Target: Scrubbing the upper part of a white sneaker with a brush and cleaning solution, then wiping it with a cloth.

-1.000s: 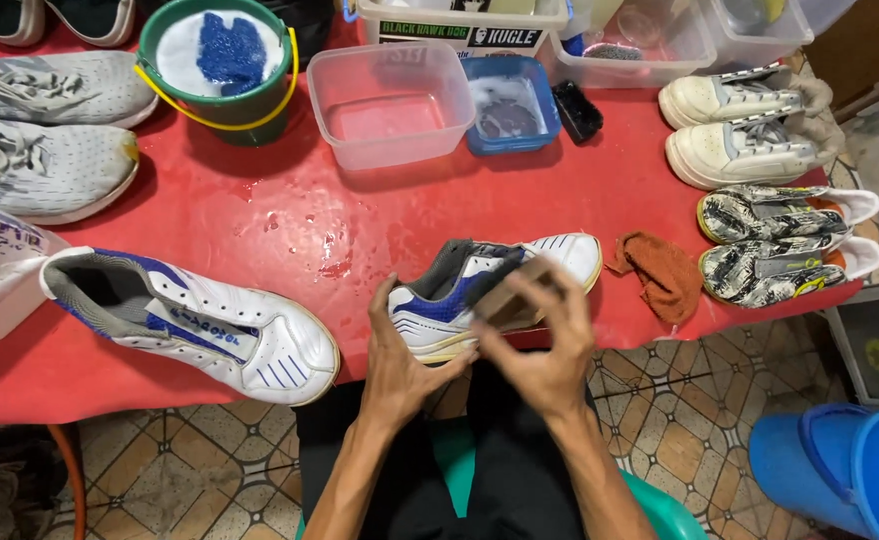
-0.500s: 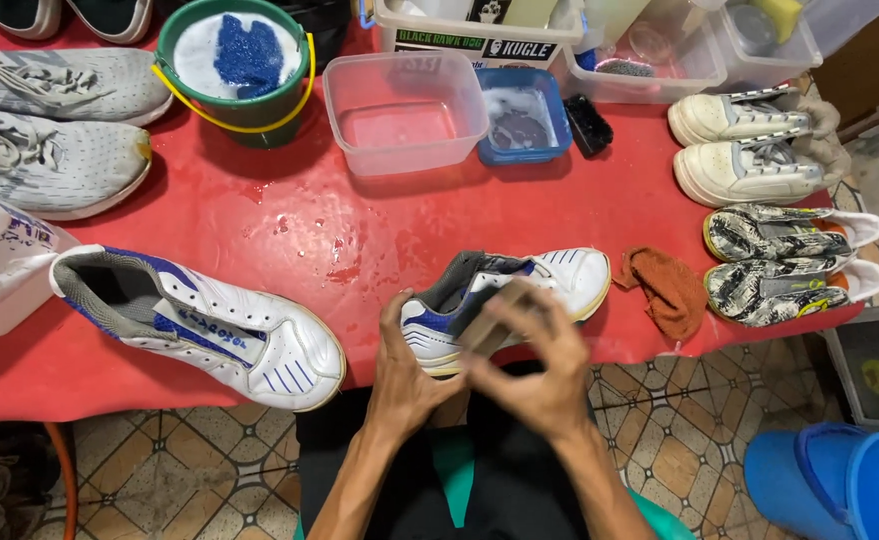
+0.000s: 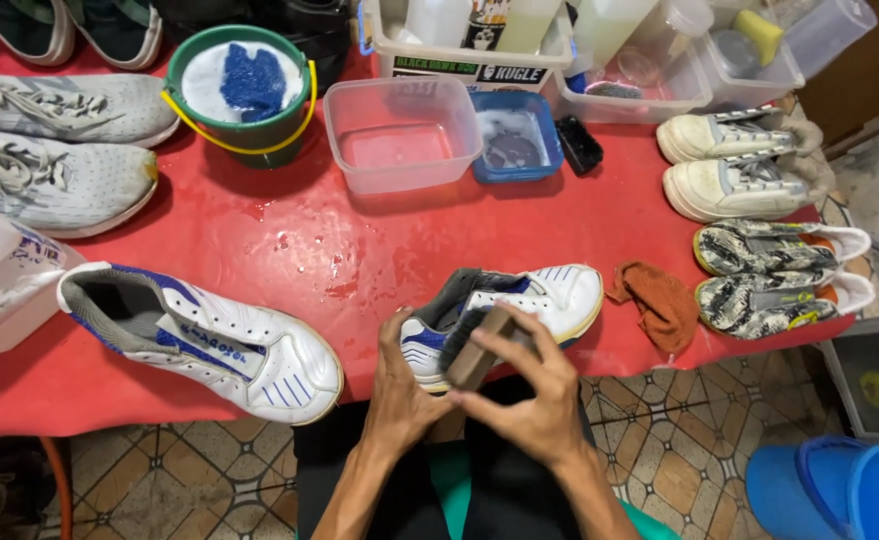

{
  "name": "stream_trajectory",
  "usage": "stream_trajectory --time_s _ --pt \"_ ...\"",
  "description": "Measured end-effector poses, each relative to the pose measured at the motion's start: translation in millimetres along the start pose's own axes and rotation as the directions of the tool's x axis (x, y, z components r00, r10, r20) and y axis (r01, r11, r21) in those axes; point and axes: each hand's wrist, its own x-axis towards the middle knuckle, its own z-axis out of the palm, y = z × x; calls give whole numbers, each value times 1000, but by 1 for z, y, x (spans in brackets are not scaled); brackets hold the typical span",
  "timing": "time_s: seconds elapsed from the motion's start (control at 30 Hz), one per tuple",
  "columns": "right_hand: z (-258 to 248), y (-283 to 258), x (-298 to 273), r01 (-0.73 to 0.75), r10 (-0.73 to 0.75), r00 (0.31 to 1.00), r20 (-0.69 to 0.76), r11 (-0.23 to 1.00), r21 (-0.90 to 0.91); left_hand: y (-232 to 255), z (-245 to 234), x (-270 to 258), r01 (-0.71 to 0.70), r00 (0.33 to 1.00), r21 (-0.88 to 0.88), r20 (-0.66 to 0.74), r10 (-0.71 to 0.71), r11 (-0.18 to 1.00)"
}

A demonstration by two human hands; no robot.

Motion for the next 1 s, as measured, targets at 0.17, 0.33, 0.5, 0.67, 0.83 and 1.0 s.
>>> stream_trajectory --time_s 0.17,0.33,0.5,0.67,0.83,1.0 --pt "-2 22 -5 -129 99 979 -181 978 -166 6 -2 2 24 1000 44 19 -25 999" --pt "-6 23 -13 -107 86 978 -190 989 -103 10 -7 6 -30 998 34 50 28 999" --pt "-4 17 -17 -49 33 983 -181 995 -86 1 -8 6 -52 996 31 76 49 998" --pt "-9 36 -11 -102 81 983 -165 987 -126 3 -9 5 -12 996 10 92 11 1000" --pt "-15 14 -9 -37 31 997 -71 996 -85 3 -9 6 -45 997 24 69 43 999" --pt "-18 12 3 -137 103 979 -176 972 -189 4 -9 4 -50 996 27 79 48 998"
